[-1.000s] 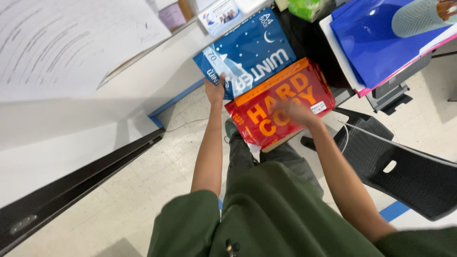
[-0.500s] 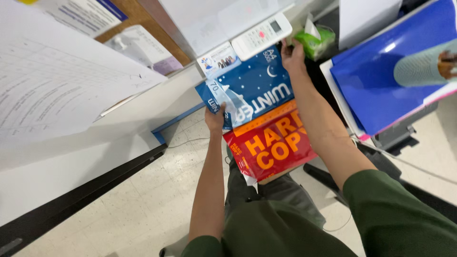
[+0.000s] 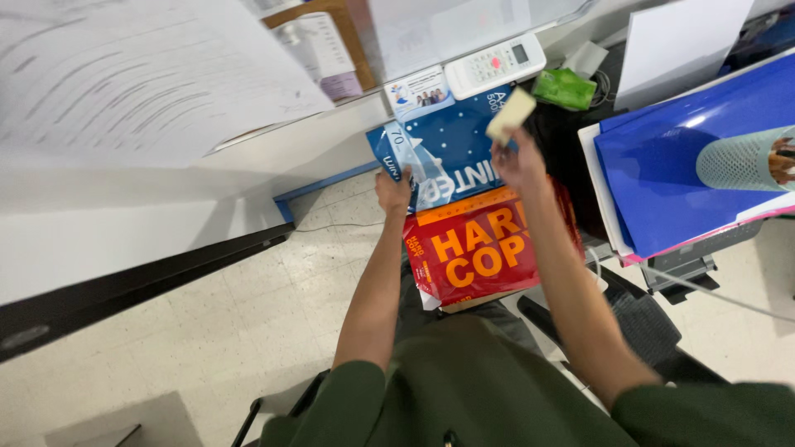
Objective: The person connects a power adapter, gathers several packages of paper and clipboards, and discards a crumbled piece of paper into a trash can.
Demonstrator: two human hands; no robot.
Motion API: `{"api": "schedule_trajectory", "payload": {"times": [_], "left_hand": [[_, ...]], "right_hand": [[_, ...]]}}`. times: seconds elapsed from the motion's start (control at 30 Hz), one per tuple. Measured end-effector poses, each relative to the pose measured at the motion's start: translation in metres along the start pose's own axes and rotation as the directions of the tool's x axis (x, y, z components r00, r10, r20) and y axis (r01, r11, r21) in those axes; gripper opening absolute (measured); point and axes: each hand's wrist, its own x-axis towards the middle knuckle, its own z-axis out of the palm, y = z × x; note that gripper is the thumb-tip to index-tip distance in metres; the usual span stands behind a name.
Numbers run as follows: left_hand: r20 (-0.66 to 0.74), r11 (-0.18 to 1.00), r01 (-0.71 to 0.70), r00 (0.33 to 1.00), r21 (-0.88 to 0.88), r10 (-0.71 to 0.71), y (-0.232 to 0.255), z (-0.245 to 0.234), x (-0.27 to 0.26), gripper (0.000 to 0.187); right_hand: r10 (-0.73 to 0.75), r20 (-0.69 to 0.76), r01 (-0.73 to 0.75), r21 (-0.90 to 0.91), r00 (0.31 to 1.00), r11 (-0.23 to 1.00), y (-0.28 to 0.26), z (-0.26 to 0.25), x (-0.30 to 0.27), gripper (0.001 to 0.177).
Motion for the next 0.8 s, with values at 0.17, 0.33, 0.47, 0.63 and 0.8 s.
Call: {"api": "schedule_trajectory", "payload": {"times": [0.17, 0.33, 0.47, 0.63, 0.8], "left_hand": [[0.066, 0.997, 0.075, 0.995, 0.025, -0.076, 0.016, -0.018, 0.001, 0.058], [-0.183, 0.989, -0.149, 0.973, -0.027, 0.141, 0.063, -0.072, -0.029, 0.057], [-0.084, 0.690, -0.299, 0.941, -0.659, 0.328, 0.119, -0.161, -0.105, 0.035], [-0.243, 0.582, -0.574, 0.800, -0.576, 0.548, 0.180, -0.227, -0.155, 0.048], [-0.316, 0.664, -0.684, 0.729, -0.304, 0.607, 0.198, -0.220, -0.138, 0.050]], "right_hand": [[-0.311, 0.158, 0.339, -0.206, 0.937, 0.918, 0.051, 0.031, -0.146, 0.040], [-0.480, 0.177, 0.487, -0.570, 0.859, 0.662, 0.045, 0.096, -0.236, 0.047], [-0.622, 0.552, 0.767, -0.630, 0.555, 0.126, 0.021, 0.139, -0.259, 0.041], [-0.551, 0.797, 0.795, -0.492, 0.248, -0.354, 0.013, 0.181, -0.234, 0.043], [-0.522, 0.823, 0.669, -0.519, 0.224, -0.532, 0.016, 0.190, -0.208, 0.040]]}}
